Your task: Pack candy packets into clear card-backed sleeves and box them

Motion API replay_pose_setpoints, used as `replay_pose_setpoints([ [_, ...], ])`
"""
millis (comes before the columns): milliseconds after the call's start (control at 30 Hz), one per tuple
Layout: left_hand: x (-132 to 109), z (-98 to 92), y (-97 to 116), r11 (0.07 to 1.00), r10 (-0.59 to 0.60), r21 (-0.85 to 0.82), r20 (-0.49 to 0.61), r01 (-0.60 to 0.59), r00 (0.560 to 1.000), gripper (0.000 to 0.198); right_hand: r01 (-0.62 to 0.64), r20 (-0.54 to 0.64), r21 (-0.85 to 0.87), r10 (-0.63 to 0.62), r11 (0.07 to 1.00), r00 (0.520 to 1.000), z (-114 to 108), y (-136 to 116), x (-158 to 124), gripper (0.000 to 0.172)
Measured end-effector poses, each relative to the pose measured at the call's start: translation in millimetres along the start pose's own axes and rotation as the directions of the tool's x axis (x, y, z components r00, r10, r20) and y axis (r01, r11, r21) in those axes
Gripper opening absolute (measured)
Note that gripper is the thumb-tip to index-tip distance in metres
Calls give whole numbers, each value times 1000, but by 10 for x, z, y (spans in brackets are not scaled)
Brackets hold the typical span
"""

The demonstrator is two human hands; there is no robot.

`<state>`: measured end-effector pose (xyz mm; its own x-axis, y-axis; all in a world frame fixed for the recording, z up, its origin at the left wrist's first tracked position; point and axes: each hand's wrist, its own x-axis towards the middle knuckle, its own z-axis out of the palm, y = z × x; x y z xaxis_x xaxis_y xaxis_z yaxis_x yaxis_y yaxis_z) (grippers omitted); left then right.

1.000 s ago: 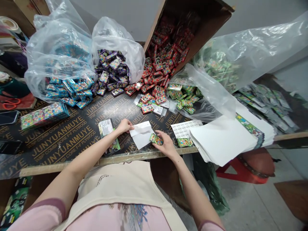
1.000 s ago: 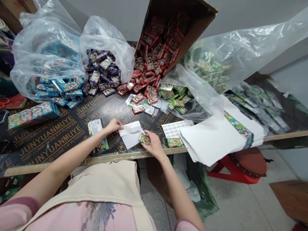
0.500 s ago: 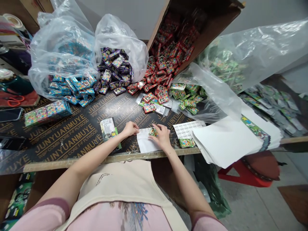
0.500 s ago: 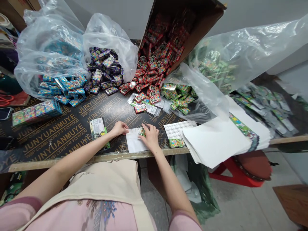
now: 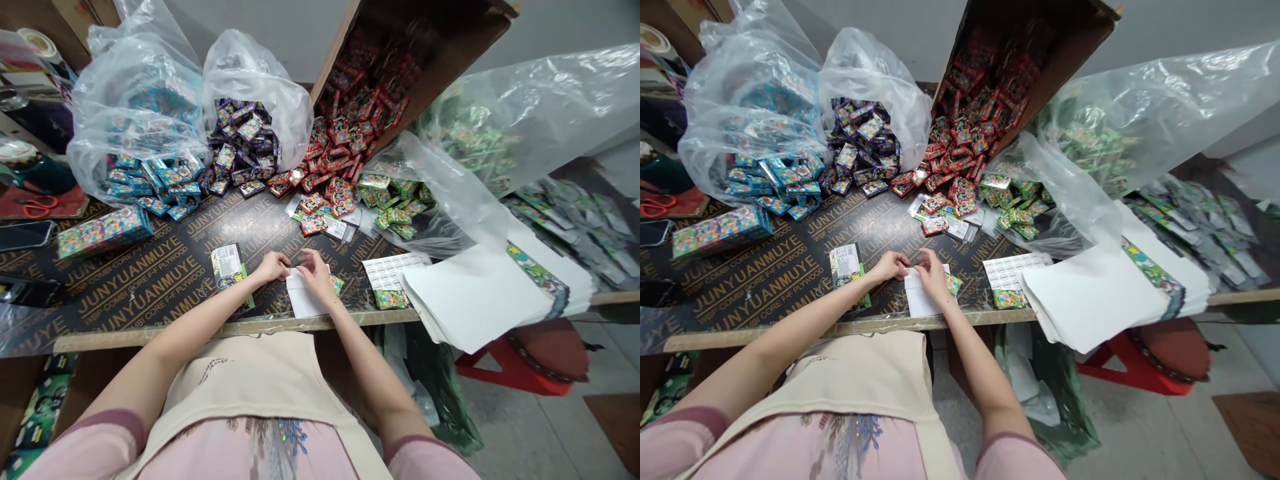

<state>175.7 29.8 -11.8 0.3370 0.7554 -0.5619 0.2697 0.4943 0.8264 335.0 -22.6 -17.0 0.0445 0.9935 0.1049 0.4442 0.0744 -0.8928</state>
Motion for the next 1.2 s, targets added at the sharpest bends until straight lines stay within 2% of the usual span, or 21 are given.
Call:
replay_pose_setpoints([
  [33, -3, -4, 0, 1000, 8, -3, 4, -8, 1000, 32, 16, 36, -18, -15, 1000, 999, 31, -8, 1, 46],
  [100, -8, -14, 3, 1000, 23, -7, 12, -23, 1000, 39, 68, 74, -81, -62, 994, 995, 96, -16, -5, 48],
  [167, -13, -25, 5, 999, 33, -5, 19, -33, 999, 44, 117, 61, -129, -109, 985, 992, 143, -19, -18, 46],
  [233, -18, -36, 8, 999, 39, 4, 22, -39, 999, 47, 131, 53, -130, -125, 983, 991, 162, -24, -28, 52],
  [300, -26, -38, 14, 999, 44, 24, 21, -44, 999, 48, 115, 65, -106, -108, 988, 992, 163, -34, -28, 58],
  [400, -53, -12, 41, 995, 60, 81, 13, -61, 998, 50, 71, 65, -64, -67, 995, 996, 167, -55, -20, 54],
  [533, -165, -41, 132, 970, 118, 218, -19, -111, 993, 45, -29, -17, 62, 30, 998, 999, 183, -73, -9, 58],
  [633, -317, -339, 207, 912, 228, 375, -128, -165, 965, 33, -64, -62, 107, 71, 992, 996, 177, -30, 23, 64],
  [733, -485, -866, 224, 815, 367, 561, -302, -147, 880, 25, -97, -59, 204, 111, 974, 992, 168, 27, 78, 69],
  [800, -583, -1187, 195, 768, 398, 632, -340, -107, 852, 28, -120, -18, 292, 131, 949, 991, 169, -1, 129, 73],
  [833, -626, -1302, 176, 755, 398, 648, -335, -97, 854, 30, -120, -5, 319, 129, 940, 992, 171, -51, 161, 75],
  [900, -701, -1418, 153, 739, 398, 666, -307, -104, 864, 31, -89, -11, 340, 98, 936, 995, 179, -240, 242, 75],
  [1000, -824, -1365, 194, 721, 458, 665, -244, -197, 855, 25, -43, 22, 376, 38, 925, 999, 194, -700, 390, 72],
  [1100, -992, -1218, 288, 711, 575, 592, -182, -378, 798, 23, -74, 206, 449, -23, 890, 978, 231, -1192, 533, 75],
  [1200, -1150, -1123, 344, 748, 621, 450, -211, -489, 755, 14, -150, 428, 463, -72, 873, 901, 325, -1513, 635, 80],
])
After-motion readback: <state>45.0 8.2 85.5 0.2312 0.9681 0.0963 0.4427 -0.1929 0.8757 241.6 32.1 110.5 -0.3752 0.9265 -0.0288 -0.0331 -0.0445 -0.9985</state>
